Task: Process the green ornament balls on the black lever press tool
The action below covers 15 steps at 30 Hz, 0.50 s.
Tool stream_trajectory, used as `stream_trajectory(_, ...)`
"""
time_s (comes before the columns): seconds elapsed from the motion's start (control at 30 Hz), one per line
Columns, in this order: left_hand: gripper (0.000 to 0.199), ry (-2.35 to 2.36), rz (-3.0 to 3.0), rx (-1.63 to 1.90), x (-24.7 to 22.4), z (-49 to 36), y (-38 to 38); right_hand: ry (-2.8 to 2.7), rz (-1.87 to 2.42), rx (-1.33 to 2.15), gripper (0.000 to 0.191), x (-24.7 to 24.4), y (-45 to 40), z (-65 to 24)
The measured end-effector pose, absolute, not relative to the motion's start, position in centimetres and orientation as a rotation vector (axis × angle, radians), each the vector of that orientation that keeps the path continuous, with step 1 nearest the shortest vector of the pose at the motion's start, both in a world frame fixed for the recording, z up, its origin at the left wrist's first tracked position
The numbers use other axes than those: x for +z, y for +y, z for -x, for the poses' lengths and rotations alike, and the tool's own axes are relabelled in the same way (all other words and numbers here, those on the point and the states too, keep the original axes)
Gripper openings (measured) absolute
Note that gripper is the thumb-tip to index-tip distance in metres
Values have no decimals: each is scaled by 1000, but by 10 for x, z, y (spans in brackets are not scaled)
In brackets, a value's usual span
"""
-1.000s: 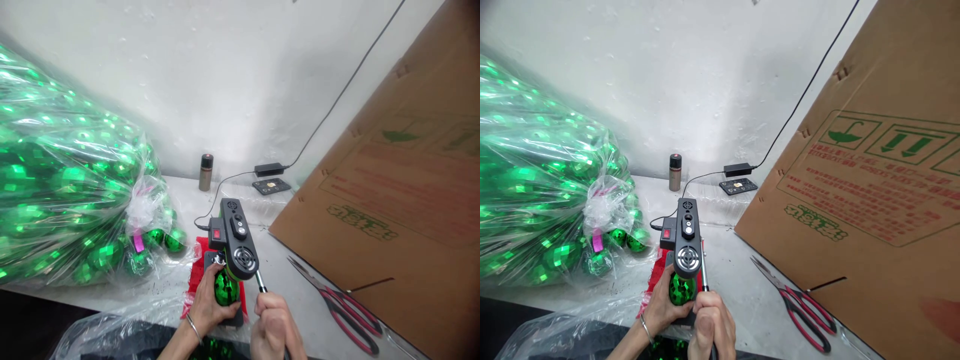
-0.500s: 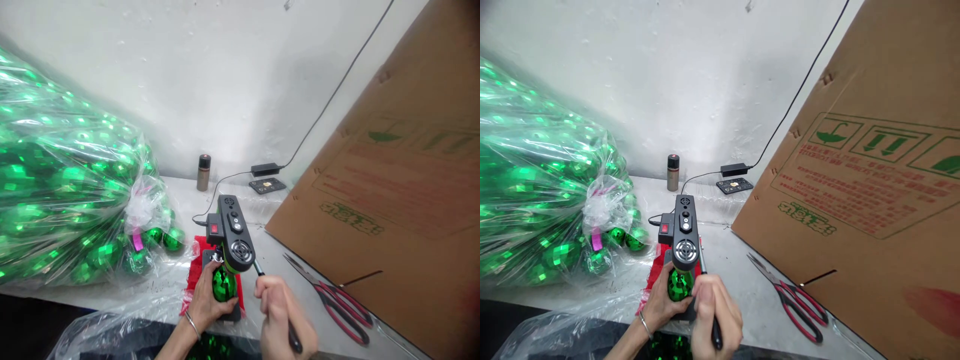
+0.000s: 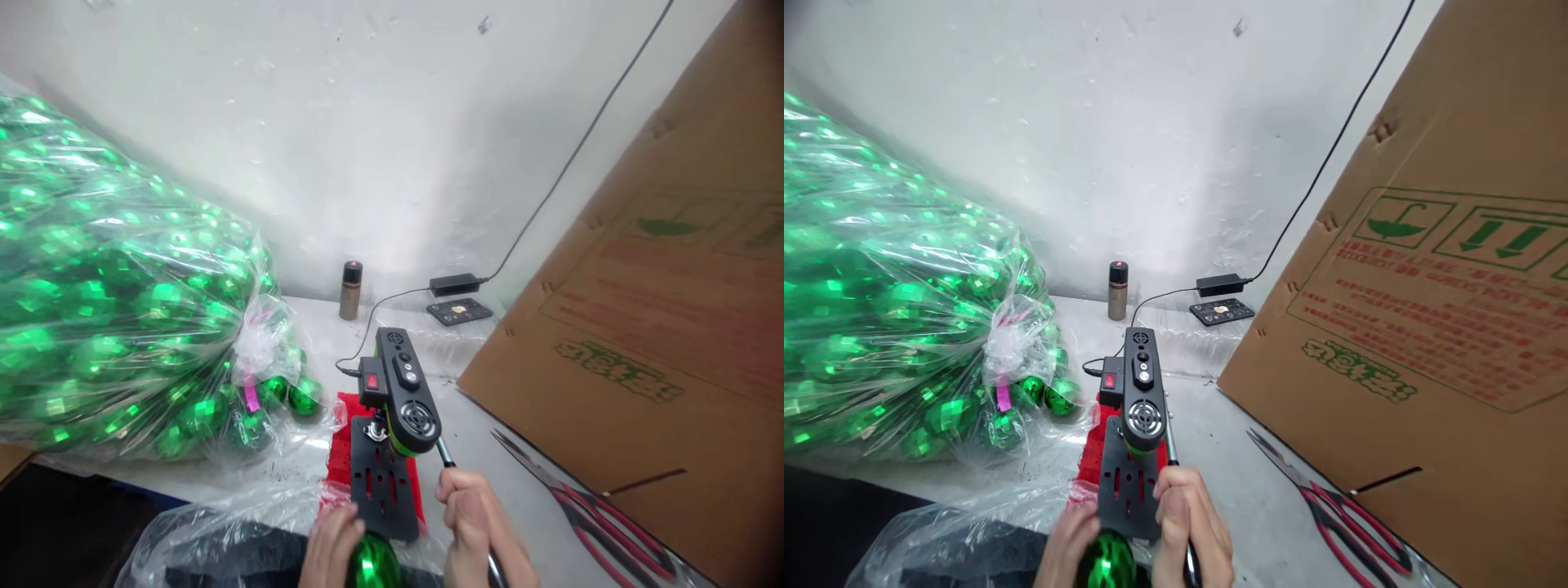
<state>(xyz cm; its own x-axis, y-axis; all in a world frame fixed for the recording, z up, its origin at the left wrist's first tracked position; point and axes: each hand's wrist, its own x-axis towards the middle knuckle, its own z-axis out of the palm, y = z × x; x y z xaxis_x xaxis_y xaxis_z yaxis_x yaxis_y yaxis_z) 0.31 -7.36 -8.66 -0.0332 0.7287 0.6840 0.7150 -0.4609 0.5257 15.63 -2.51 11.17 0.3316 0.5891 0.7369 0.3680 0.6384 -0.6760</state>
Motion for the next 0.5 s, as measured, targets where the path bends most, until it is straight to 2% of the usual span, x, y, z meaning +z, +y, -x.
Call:
stream_trajectory(0.13, 47, 2007, -1877, 1383, -14, 40, 16, -1290, 915, 186, 34, 111, -24, -158)
stream_trajectory(0.23, 48, 2279, -1742, 1083, 24, 65, 73, -1349, 901, 178, 31, 111, -24, -161)
stream_trajectory(0.5, 52, 2134, -1655, 988, 22, 63, 102, -1406, 854, 143, 30, 102, -22, -165)
